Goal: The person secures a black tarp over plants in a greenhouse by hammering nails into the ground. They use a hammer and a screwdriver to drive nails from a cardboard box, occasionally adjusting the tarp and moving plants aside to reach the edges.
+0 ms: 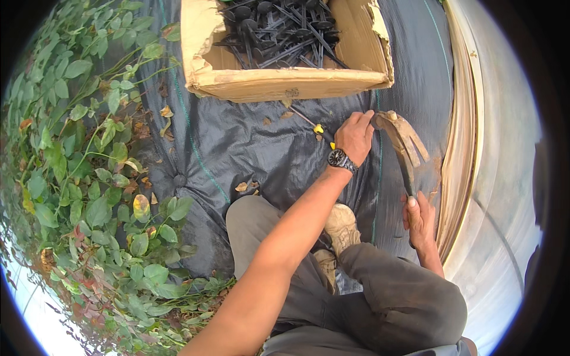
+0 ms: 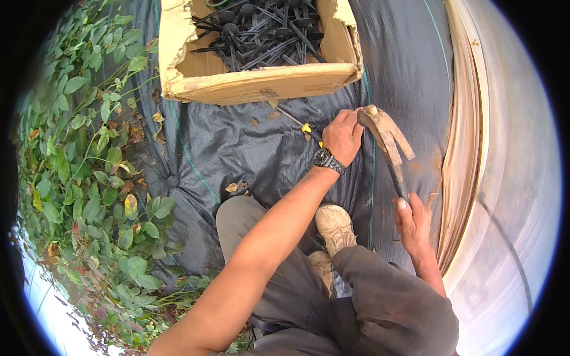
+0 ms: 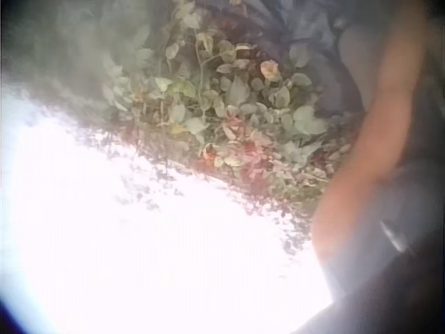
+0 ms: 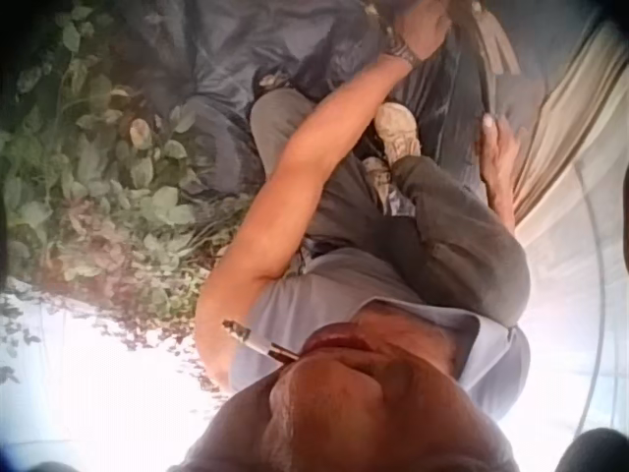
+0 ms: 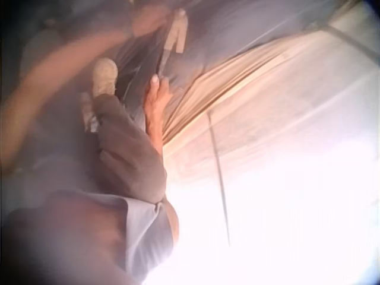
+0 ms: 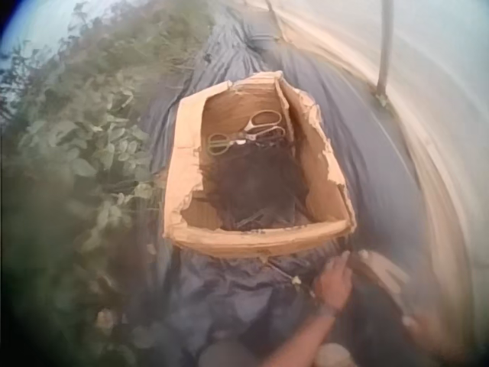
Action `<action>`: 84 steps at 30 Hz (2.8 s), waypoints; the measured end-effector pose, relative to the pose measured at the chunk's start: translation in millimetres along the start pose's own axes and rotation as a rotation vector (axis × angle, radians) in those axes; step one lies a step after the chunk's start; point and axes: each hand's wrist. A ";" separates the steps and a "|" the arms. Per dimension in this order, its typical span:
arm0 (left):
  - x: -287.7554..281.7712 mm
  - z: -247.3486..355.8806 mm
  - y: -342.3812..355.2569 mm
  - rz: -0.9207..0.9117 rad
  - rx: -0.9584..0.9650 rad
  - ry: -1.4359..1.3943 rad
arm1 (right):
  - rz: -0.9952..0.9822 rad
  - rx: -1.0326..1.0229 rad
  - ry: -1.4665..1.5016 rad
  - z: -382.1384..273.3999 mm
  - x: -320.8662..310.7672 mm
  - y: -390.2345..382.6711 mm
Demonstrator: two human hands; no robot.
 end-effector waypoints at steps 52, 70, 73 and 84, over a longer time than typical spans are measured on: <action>5.7 -4.4 10.1 0.004 -0.057 0.031 | -0.019 -0.001 0.037 12.7 15.7 11.9; 11.2 -6.7 10.6 0.140 -0.021 -0.017 | 0.089 -0.230 0.161 34.7 28.5 8.5; 13.3 -5.0 15.8 0.134 -0.056 -0.043 | 0.105 -0.052 -0.193 51.8 35.6 38.6; 14.3 -8.1 14.3 0.153 -0.034 -0.069 | 0.050 0.079 -0.035 51.7 46.8 32.3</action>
Point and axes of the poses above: each hand's wrist, its own y-axis towards the middle knuckle, its own x-axis out of the palm, z = x × y, and after that the axes turned 8 degrees about x, right-handed
